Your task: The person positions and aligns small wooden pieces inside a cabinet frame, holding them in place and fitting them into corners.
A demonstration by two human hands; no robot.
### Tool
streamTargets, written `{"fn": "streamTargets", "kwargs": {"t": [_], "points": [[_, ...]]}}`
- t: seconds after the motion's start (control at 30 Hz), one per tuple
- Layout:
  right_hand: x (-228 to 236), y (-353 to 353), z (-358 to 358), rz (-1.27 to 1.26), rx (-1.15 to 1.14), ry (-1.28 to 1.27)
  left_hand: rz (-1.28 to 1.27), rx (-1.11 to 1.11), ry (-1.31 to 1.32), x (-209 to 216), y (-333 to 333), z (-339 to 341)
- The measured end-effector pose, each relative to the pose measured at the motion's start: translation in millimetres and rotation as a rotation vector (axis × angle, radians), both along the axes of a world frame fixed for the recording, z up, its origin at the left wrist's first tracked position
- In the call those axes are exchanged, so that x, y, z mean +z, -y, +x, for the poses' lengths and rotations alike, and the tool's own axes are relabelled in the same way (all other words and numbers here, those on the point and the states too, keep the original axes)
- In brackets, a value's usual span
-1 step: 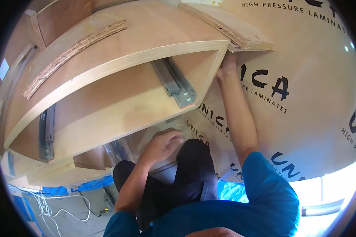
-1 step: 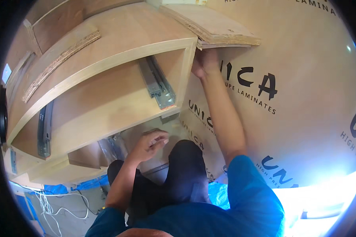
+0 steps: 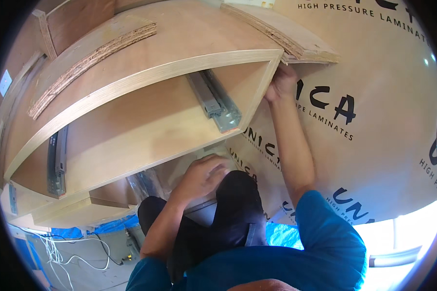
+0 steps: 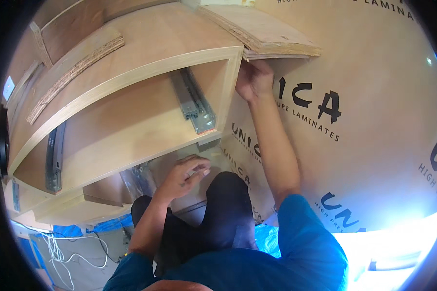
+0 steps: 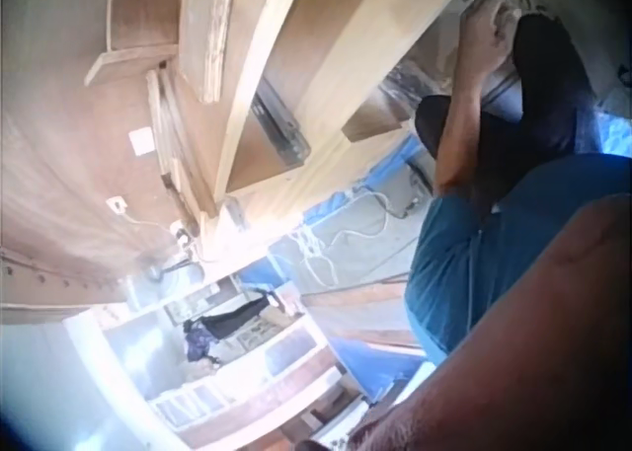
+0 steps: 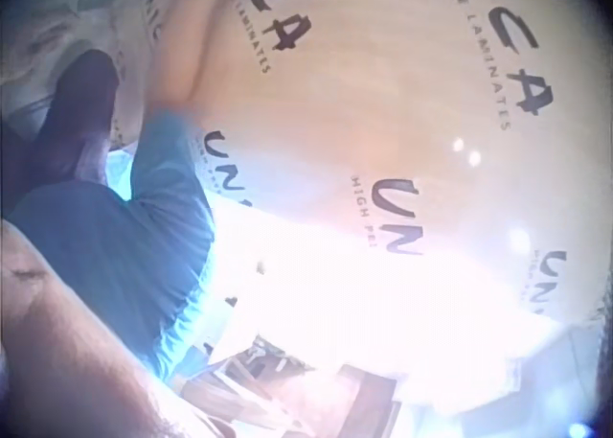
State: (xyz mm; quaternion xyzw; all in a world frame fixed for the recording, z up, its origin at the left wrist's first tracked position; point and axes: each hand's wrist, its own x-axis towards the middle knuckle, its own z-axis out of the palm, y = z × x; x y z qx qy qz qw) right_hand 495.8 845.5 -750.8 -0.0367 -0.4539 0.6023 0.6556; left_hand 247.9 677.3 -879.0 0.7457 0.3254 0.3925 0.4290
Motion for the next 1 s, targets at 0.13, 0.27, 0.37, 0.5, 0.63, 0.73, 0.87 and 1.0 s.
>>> {"fn": "streamTargets", "kwargs": {"t": [0.13,0.27,0.37,0.5,0.63,0.73,0.87,1.0], "points": [[24.6,67.4,1.2,0.067,0.256,-0.297,0.590,0.134,0.129,75.3,-4.7,40.8],[79.2,101.2,-17.4,0.004,0.156,-0.233,0.756,0.324,0.280,123.0,-18.0,86.7],[96.9,99.4,-32.3,-0.106,-0.085,-0.214,0.972,0.531,0.359,147.6,-32.6,106.1],[102.5,98.3,-35.0,-0.180,-0.225,-0.186,1.033,0.643,0.376,162.1,-45.0,111.7],[106.6,100.0,-37.5,-0.215,-0.247,-0.251,1.018,0.612,0.452,165.5,-53.1,114.0],[105.8,99.9,-37.2,-0.261,-0.240,-0.270,0.959,0.588,0.441,165.7,-51.2,112.3],[101.0,97.0,-38.6,-0.198,-0.266,-0.246,0.966,0.572,0.388,165.7,-49.4,107.4],[108.1,99.6,-44.6,-0.245,-0.335,-0.251,0.974,0.534,0.398,166.8,-49.1,104.8]]}}
